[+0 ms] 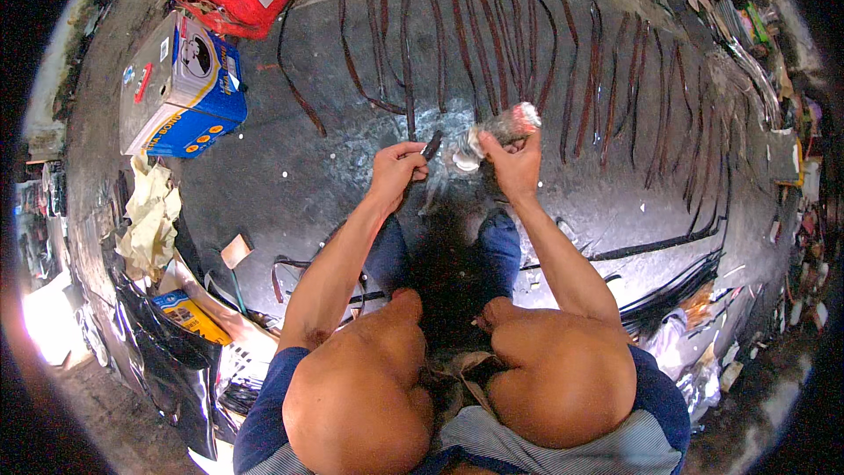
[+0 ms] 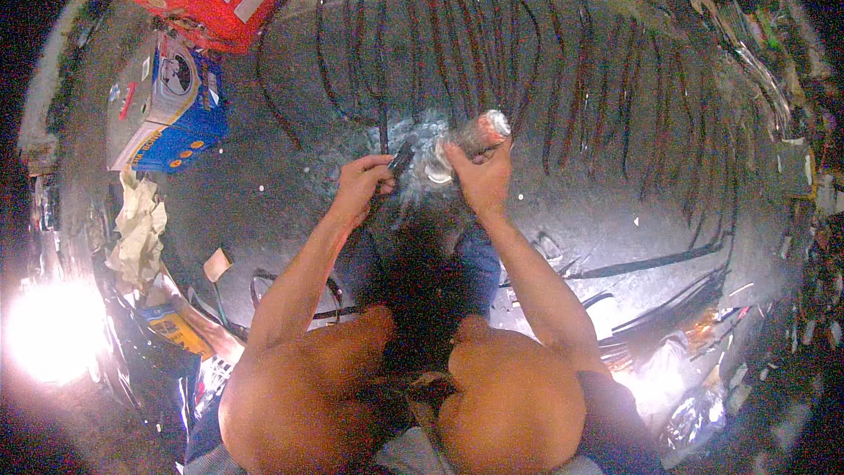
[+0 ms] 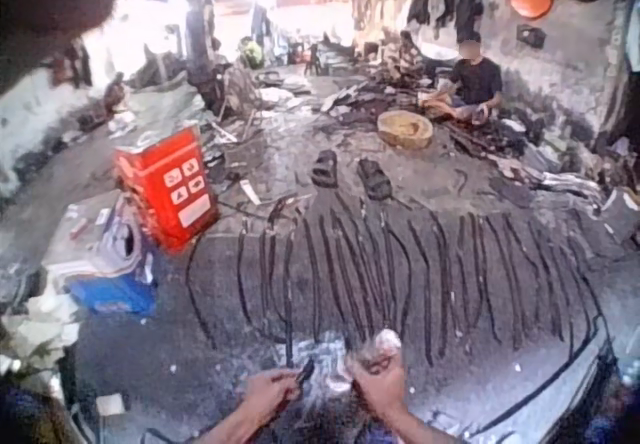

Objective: The person sits on the floor and repeatedly applies a white substance from a small container onto long, thin, dark strips. They pick up each strip, apply the substance, and place it back on the floor in a row. The person also uses a small grey block to rub the strips.

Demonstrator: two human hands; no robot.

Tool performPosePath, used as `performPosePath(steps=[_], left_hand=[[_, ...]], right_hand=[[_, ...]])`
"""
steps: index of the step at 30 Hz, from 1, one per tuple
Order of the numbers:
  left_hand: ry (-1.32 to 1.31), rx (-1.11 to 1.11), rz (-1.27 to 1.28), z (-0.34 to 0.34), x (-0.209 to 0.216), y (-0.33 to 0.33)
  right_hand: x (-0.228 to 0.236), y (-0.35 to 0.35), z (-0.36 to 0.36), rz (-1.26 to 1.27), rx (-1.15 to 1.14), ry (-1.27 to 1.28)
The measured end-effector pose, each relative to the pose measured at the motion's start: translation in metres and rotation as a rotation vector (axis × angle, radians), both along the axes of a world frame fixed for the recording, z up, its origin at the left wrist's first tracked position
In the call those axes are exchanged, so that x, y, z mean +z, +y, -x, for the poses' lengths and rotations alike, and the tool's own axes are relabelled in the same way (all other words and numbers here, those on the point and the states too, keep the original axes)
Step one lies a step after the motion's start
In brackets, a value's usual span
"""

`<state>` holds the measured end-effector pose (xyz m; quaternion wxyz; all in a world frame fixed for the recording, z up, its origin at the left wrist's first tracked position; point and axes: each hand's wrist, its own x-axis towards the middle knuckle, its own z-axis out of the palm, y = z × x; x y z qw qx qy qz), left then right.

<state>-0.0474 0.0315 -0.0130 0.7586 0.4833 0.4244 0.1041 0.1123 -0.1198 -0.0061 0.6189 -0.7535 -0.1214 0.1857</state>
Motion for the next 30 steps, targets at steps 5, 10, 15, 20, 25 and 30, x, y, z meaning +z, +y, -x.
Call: performPosePath(steps=[5,10,15,20,25,30], left_hand=[[-0.104,-0.045,0.250,-0.007,0.003,-0.015],[-0.230,-0.198,0.459,0.021,-0.008,-0.013],[0.006,-0.369,-0.053,-0.005,0.011,-0.001],[0.114,-0.416,-0.248,-0.031,-0.014,0.000],[0.183,-0.411,-0.427,-0.048,-0.033,-0.001],[0.220,-0.517,-0.719,-0.047,-0.028,-0.002]], right_hand=[[0.014,0.003,0.015,-0.040,0.163,-0.254],[0.040,-0.014,0.018,0.137,0.160,-0.156],[0.000,-0.056,-0.025,0.116,-0.005,-0.136],[0.007,-0.050,-0.027,-0.042,0.091,-0.197],[0.002,-0.029,-0.004,0.082,0.272,-0.217],[0.010,-0.019,0.013,0.314,0.425,-0.409]])
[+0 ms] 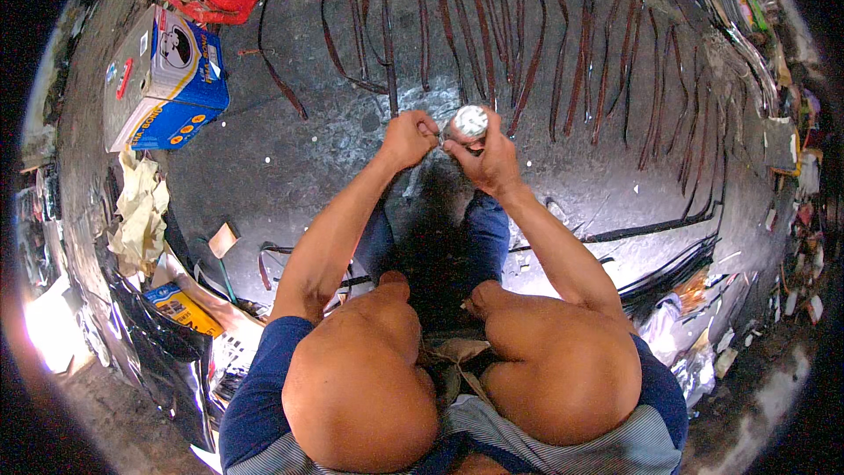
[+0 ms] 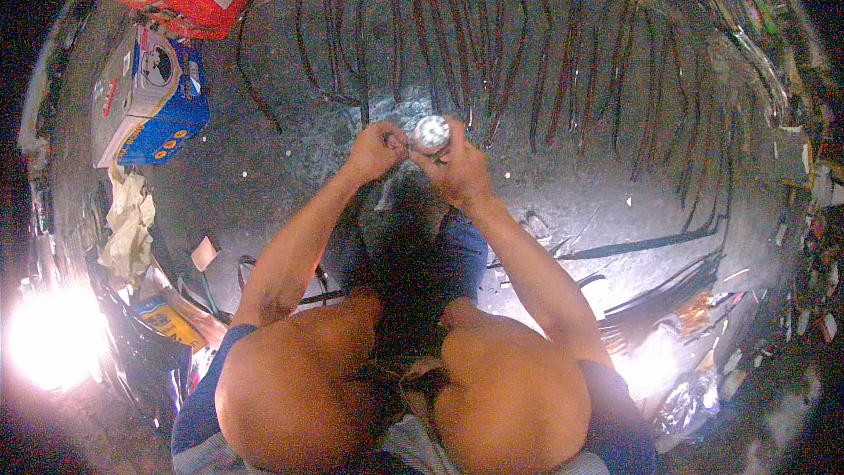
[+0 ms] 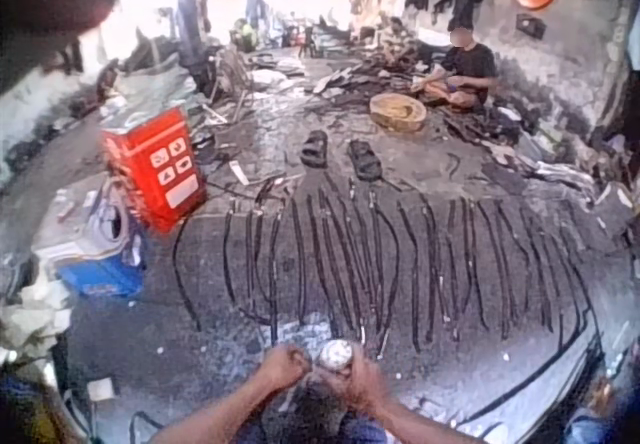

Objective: The person sits on the floor and repeatedly applies a white substance from a small container onto long, thin, dark strips. They pick up each strip, apply the substance, and place it back on the floor in a row. The person also uses a small grey block to rub the strips.

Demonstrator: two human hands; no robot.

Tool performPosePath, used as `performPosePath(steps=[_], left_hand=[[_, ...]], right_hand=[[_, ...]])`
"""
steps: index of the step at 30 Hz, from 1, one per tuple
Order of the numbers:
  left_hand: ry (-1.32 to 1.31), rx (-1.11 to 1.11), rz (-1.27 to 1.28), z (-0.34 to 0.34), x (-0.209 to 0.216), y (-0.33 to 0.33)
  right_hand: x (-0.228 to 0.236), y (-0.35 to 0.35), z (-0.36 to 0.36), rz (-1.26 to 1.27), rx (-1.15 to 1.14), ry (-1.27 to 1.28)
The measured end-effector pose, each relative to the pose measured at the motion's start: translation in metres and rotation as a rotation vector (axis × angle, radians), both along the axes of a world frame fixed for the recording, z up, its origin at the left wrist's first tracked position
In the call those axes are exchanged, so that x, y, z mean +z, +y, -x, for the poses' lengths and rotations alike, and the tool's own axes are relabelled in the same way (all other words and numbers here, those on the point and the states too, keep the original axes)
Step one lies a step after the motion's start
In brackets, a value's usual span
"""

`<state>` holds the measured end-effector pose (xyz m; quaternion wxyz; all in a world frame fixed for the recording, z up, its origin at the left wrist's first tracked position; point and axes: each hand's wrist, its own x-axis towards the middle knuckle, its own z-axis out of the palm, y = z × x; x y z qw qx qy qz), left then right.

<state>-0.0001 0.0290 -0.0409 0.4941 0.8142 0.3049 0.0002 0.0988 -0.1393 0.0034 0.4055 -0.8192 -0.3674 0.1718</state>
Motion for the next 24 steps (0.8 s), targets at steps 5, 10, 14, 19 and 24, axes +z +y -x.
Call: performPosePath(steps=[5,10,14,19,24], left_hand=[[-0.573,-0.089,-0.155,0.009,0.041,-0.021],[-0.419,-0.055,-0.030,0.004,0.031,-0.026],[-0.289,-0.034,-0.044,-0.002,0.042,-0.031],[-0.294,-0.038,-0.075,0.003,0.048,-0.032],[-0.325,-0.018,-0.022,-0.005,0.044,-0.036]], right_hand=[[-0.008,0.001,0.004,0.000,0.076,-0.029],[-0.021,-0.002,-0.007,-0.021,0.074,0.012],[-0.049,-0.003,-0.032,0.212,-0.013,0.309],[-0.045,0.004,-0.029,0.088,-0.135,0.351],[-0.021,-0.009,-0.038,-0.173,-0.206,0.401]])
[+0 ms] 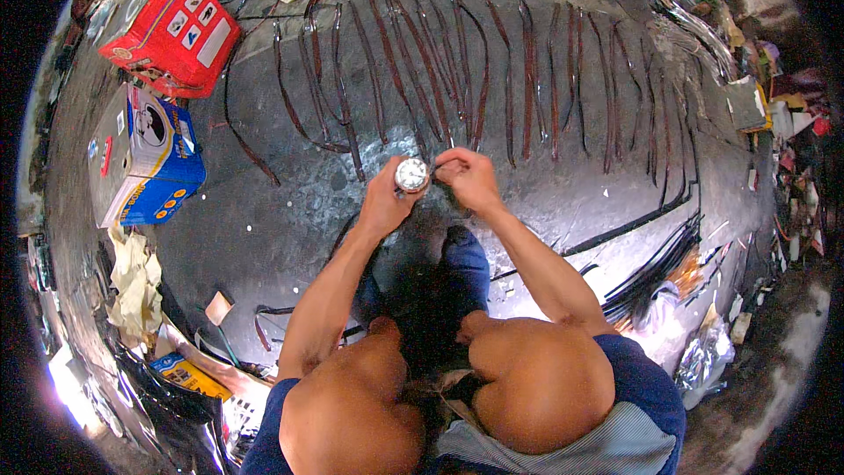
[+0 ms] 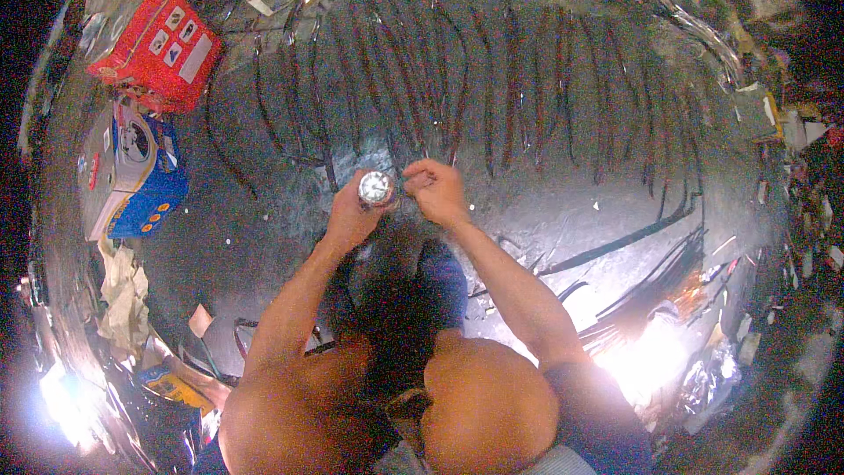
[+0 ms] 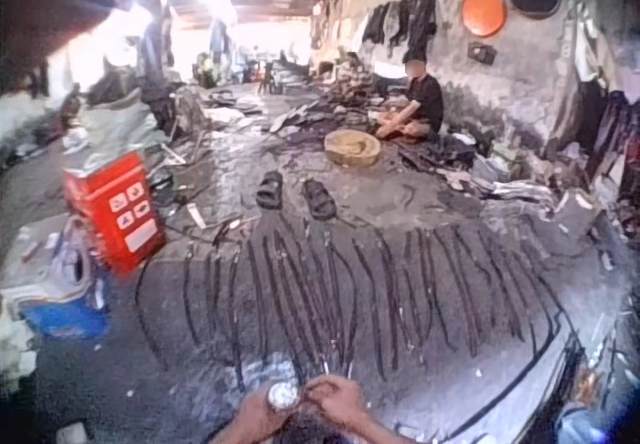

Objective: The person sits on the floor and repeatedly applies a white substance from a small container onto long, thin, dark strips. They pick up each strip, apply the substance, and place it back on the floor in a row. The person also uses a small grey block to rub the strips.

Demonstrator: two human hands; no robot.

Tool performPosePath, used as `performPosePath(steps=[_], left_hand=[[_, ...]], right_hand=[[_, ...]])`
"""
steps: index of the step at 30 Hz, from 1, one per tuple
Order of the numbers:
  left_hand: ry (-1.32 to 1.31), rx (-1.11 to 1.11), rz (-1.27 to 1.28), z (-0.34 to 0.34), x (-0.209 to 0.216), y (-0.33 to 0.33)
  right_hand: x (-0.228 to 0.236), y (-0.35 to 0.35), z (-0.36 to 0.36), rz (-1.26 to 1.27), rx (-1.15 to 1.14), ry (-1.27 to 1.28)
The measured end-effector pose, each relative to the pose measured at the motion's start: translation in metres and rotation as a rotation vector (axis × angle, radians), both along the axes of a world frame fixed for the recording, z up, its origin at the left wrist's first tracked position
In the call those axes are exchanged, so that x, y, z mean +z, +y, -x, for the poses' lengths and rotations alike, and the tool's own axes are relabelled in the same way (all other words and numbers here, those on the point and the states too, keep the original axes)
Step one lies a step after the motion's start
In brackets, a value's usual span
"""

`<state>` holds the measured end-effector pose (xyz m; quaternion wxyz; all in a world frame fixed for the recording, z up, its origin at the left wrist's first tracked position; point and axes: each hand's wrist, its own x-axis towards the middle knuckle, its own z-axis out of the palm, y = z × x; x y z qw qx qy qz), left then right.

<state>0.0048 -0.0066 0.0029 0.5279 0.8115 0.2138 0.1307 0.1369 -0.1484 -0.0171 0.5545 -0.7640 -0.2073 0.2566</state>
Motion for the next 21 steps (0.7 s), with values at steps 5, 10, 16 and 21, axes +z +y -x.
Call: performPosePath(steps=[5,10,16,21], left_hand=[[-0.094,-0.063,0.033,0.001,-0.002,0.003],[-0.035,-0.012,-0.025,0.008,0.003,0.005],[-0.003,-0.109,-0.094,0.004,0.010,-0.002],[0.079,0.212,-0.348,0.090,0.014,-0.004]], right_hand=[[0.156,-0.044,-0.030,-0.407,-0.094,0.153],[0.291,-0.088,-0.054,-0.948,0.064,0.089],[0.371,-0.073,-0.116,-0.973,0.084,-0.144],[0.351,0.022,-0.207,-0.468,-0.305,-0.413]])
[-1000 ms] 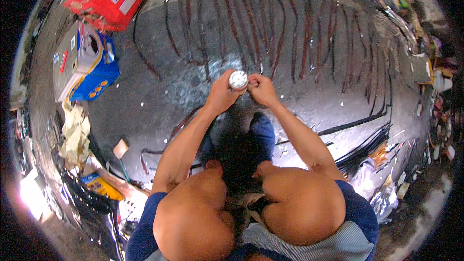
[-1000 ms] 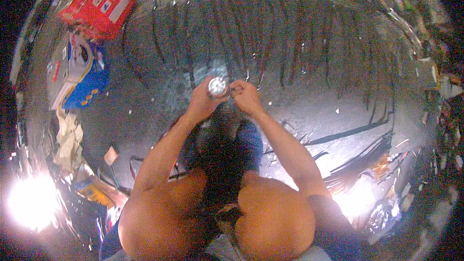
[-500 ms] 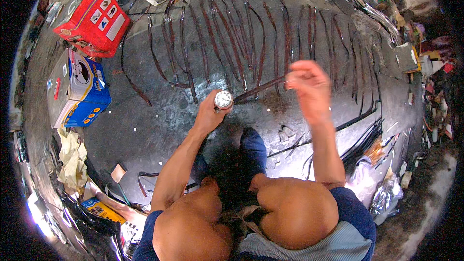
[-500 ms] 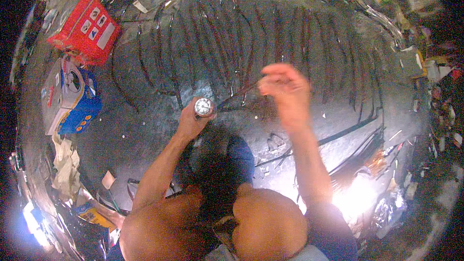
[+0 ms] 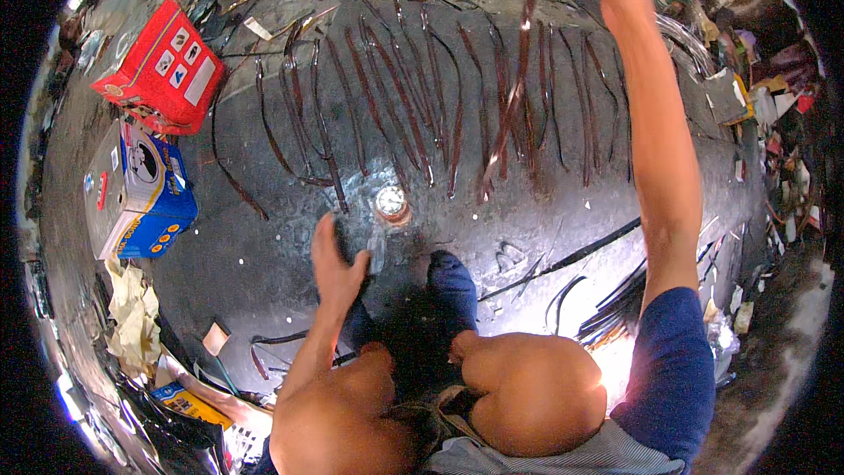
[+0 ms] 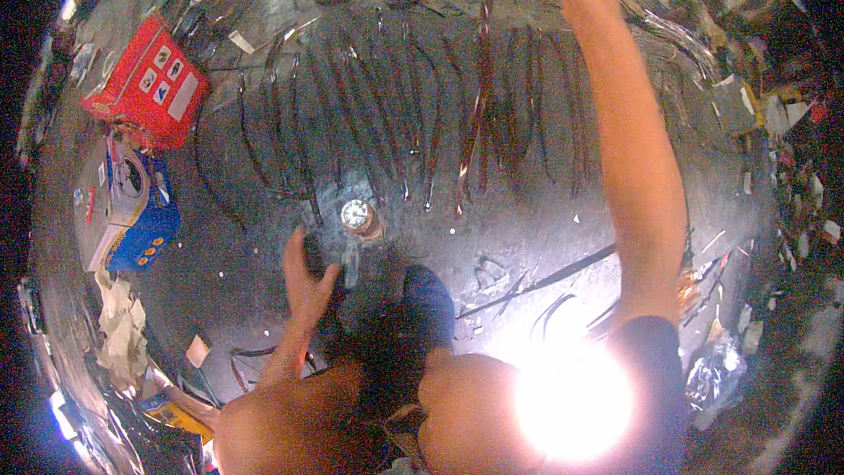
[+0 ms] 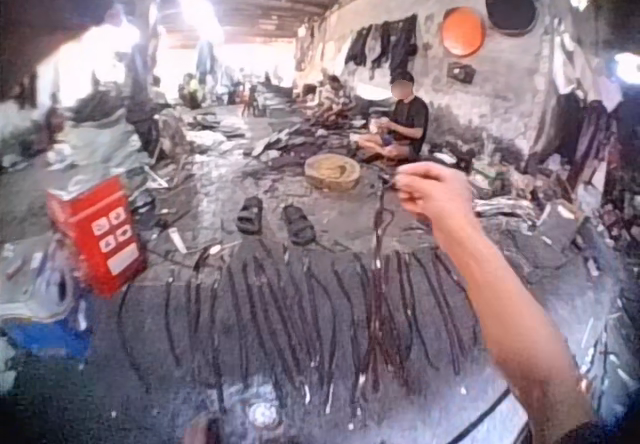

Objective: The person sits on the floor and repeatedly applies a white substance from a small container onto long, thin, dark strips. They pick up each strip, apply the substance, and place it back on the floor in a row. The person also uses a small grey block to rub the strips.

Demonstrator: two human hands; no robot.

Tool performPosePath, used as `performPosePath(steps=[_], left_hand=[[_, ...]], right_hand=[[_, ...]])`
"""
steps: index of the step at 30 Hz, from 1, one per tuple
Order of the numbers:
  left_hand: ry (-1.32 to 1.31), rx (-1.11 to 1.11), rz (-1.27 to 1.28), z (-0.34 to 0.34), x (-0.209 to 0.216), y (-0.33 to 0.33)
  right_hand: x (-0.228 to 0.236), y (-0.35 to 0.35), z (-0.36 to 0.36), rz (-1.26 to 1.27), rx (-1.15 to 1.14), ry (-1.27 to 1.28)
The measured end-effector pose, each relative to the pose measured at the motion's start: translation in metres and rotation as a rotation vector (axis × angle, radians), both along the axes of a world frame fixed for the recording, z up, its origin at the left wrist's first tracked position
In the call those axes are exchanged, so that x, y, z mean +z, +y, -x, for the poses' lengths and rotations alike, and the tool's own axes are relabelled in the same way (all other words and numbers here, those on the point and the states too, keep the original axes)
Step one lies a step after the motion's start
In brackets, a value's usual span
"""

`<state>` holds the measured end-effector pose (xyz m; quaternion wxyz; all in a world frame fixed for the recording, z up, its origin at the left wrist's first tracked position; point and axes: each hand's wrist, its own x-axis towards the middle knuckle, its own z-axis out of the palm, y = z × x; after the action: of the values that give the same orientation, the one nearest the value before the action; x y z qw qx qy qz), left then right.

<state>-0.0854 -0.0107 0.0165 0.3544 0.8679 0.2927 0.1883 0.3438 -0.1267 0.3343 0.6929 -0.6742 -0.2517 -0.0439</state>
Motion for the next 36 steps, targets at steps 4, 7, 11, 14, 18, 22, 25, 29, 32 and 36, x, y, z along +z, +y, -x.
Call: performPosePath(steps=[4,7,11,14,18,22,25,29,32,36], left_hand=[[0.235,0.218,-0.120,0.099,-0.026,-0.013],[0.408,0.190,-0.221,0.179,-0.047,-0.024],[0.456,0.137,-0.215,0.192,-0.040,-0.040],[0.354,0.085,-0.185,0.206,-0.056,-0.037],[0.278,0.004,-0.126,0.243,-0.049,-0.032],[0.348,-0.057,-0.243,0.257,-0.052,-0.012],[0.461,0.011,-0.247,0.269,-0.054,0.006],[0.383,0.010,-0.251,0.213,-0.021,0.019],[0.109,-0.090,-0.223,0.144,0.025,0.011],[0.018,-0.394,-0.322,0.047,0.058,-0.014]], right_hand=[[-0.008,0.003,-0.103,-0.006,0.116,-0.027],[0.000,0.022,-0.065,-0.107,-0.096,0.019],[-0.075,-0.008,-0.092,0.155,-0.251,-0.177],[-0.181,-0.032,-0.106,0.380,-0.495,-0.168],[-0.299,-0.035,-0.040,0.306,-0.340,0.295],[-0.369,-0.069,-0.008,0.455,-0.351,0.459],[-0.381,-0.078,0.025,0.569,-0.305,0.497],[-0.366,-0.108,0.096,0.744,0.242,0.693],[-0.320,-0.075,0.207,0.745,0.850,0.832],[-0.314,-0.043,0.317,0.241,0.956,0.546]])
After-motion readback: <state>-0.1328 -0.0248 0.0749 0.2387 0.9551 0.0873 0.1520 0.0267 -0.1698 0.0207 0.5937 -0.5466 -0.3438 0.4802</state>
